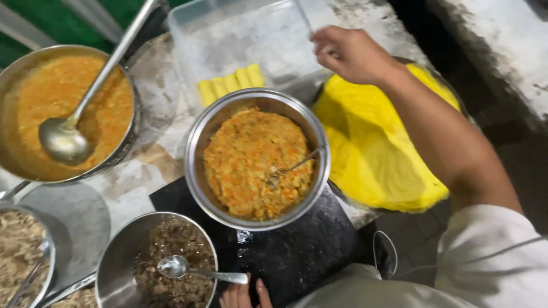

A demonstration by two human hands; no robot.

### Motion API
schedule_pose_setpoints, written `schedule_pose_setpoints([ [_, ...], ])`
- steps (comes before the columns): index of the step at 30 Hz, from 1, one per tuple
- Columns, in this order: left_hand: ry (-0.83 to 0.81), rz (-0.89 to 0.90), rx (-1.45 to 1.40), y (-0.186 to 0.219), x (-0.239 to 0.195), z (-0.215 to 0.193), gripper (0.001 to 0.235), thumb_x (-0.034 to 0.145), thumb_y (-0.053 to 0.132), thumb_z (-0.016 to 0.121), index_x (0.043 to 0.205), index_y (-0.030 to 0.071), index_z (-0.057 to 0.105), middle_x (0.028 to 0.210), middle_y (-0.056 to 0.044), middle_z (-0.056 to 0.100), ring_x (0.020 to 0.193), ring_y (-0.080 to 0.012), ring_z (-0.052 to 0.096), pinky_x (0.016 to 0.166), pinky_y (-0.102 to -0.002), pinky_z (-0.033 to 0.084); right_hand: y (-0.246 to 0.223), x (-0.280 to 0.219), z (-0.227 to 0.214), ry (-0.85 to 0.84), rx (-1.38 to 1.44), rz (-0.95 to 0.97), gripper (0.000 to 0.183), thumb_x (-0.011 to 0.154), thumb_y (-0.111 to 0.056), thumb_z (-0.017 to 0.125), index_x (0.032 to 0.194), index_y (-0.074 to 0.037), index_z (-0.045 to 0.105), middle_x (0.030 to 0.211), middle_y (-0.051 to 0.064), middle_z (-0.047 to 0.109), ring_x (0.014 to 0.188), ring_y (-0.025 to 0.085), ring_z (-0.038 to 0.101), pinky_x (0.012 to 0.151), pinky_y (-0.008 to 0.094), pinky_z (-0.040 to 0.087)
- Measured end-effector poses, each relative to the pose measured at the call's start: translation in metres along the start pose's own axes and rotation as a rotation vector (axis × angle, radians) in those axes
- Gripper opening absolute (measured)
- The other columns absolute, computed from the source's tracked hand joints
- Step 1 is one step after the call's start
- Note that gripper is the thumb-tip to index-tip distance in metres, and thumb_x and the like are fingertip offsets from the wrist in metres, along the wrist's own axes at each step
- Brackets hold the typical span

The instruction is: The person assembles spring rolls by placing a yellow wrapper on a cutting board, adding a vegetable mixture and a meat mixture, then rolling the wrapper tightly. The finished rolls are placed in a plastic container. The process is repeated multiple times.

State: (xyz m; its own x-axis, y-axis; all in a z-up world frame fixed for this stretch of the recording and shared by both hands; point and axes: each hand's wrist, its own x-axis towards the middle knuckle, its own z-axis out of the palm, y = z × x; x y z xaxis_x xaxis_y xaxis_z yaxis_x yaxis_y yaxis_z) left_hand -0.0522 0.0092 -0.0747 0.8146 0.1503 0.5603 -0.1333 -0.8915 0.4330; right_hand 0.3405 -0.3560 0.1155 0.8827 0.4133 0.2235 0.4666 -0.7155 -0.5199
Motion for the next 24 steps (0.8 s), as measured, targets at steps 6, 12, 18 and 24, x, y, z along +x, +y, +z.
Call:
schedule_pose_setpoints([
  [6,-0.142,0.172,-0.234,0.064,0.071,-0.021,0.023,0.091,0.026,0.063,0.099,0.006,0.07,0.095,-0.008,0.068,0.08,-0.0246,0.066,0.075,-0.036,0.051,0.012,-0.139,-0.041,-0.36,-0.161,0.291,0.025,0.092,-0.023,0.066,0.114,-0.013,0.072,0.105,0.004,0.074,0.085,0.021,0.071,0.074,0.036,0.053],
  [12,-0.505,0.432,-0.593,0.156,0.13,0.027,0.027,0.097,0.019,0.059,0.118,0.002,0.064,0.113,-0.012,0.065,0.099,-0.0291,0.064,0.088,-0.04,0.049,0.012,-0.202,-0.009,-0.329,-0.168,0.322,0.041,0.096,-0.022,0.058,0.137,-0.016,0.059,0.138,0.006,0.057,0.125,0.029,0.052,0.097,0.044,0.044],
  [18,-0.582,0.232,-0.662,0.223,0.143,0.114,0.032,0.093,0.008,0.062,0.119,-0.011,0.061,0.108,-0.031,0.063,0.1,-0.0496,0.062,0.085,-0.053,0.051,0.046,-0.205,0.029,-0.046,-0.331,0.12,0.016,0.099,-0.031,0.064,0.101,-0.017,0.071,0.1,-0.005,0.064,0.097,0.017,0.062,0.084,0.031,0.051],
  [24,-0.71,0.008,-0.529,0.238,0.153,0.147,0.037,0.098,0.015,0.056,0.13,-0.002,0.057,0.113,-0.018,0.06,0.108,-0.0351,0.062,0.088,-0.042,0.054,0.07,-0.216,0.032,0.102,-0.626,-0.237,0.022,0.103,-0.035,0.056,0.09,-0.019,0.063,0.091,-0.007,0.058,0.088,0.014,0.056,0.076,0.029,0.042],
])
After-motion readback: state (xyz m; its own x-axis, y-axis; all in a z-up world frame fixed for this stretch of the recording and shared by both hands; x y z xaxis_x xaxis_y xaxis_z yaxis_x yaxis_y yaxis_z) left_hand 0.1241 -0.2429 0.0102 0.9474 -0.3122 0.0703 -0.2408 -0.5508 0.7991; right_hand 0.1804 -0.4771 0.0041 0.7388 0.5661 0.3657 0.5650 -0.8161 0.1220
